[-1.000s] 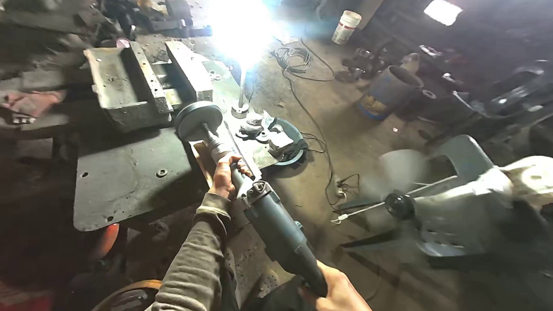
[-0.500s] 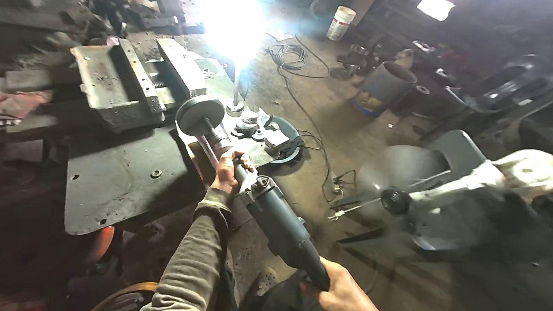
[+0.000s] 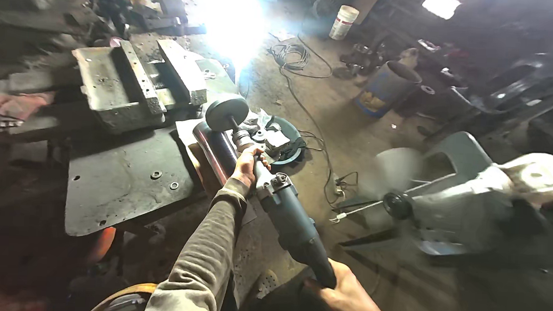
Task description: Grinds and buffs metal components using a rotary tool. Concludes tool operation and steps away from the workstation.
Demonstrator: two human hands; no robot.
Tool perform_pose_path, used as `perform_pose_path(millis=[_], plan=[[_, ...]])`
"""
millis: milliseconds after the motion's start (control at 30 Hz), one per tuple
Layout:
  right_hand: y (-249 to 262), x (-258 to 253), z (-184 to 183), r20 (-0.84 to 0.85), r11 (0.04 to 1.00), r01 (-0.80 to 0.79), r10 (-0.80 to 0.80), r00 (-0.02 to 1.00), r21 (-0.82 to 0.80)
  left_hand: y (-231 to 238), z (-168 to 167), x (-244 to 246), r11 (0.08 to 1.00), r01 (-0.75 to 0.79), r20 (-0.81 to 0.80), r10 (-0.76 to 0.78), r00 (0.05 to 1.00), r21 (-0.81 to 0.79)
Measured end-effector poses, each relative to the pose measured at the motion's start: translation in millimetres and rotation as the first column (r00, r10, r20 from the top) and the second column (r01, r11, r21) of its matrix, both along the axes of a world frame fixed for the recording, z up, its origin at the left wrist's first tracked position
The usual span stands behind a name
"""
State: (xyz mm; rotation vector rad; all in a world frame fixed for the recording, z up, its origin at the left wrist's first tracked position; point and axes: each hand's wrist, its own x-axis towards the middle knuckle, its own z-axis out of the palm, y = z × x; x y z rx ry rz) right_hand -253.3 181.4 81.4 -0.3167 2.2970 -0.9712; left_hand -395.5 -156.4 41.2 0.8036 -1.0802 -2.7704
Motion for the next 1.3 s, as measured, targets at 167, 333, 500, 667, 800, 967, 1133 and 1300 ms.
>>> perform_pose_path(millis=[167, 333, 500, 667, 800, 967, 1133, 1300], plan=[[-3, 2, 2, -0.001, 1.0, 0.02, -0.02, 1.0, -0.009, -4, -10, -6, 1.0, 0.012, -0.036, -0.011, 0.999, 0.011], [-4, 7, 7, 0.014, 0.999, -0.018, 0.018, 1.0, 0.03, -8, 4, 22, 1.0, -0.002, -0.079, 0.002, 0.997, 0.002], [-10, 13, 10, 0.002, 0.992, -0.078, 0.078, 0.997, 0.095, -16, 13, 49, 0.999, -0.038, -0.122, 0.04, 0.992, 0.018], [-18, 17, 11, -0.015, 0.978, -0.144, 0.148, 0.989, 0.151, -33, 2, 62, 0.997, -0.072, -0.177, 0.076, 0.981, 0.031], [-23, 18, 9, 0.002, 0.973, -0.174, 0.175, 0.984, 0.154, -36, 4, 70, 0.978, -0.178, -0.12, 0.191, 0.974, 0.107], [-29, 13, 9, 0.036, 0.953, -0.234, 0.232, 0.972, 0.192, -43, -5, 82, 0.963, -0.232, -0.114, 0.248, 0.962, 0.134], [-29, 14, 10, 0.017, 0.954, -0.229, 0.23, 0.973, 0.196, -45, -4, 81, 0.96, -0.237, -0.09, 0.253, 0.963, 0.151], [-21, 13, 10, -0.02, 0.972, -0.177, 0.183, 0.983, 0.153, -37, 2, 65, 0.982, -0.182, -0.101, 0.185, 0.977, 0.043]])
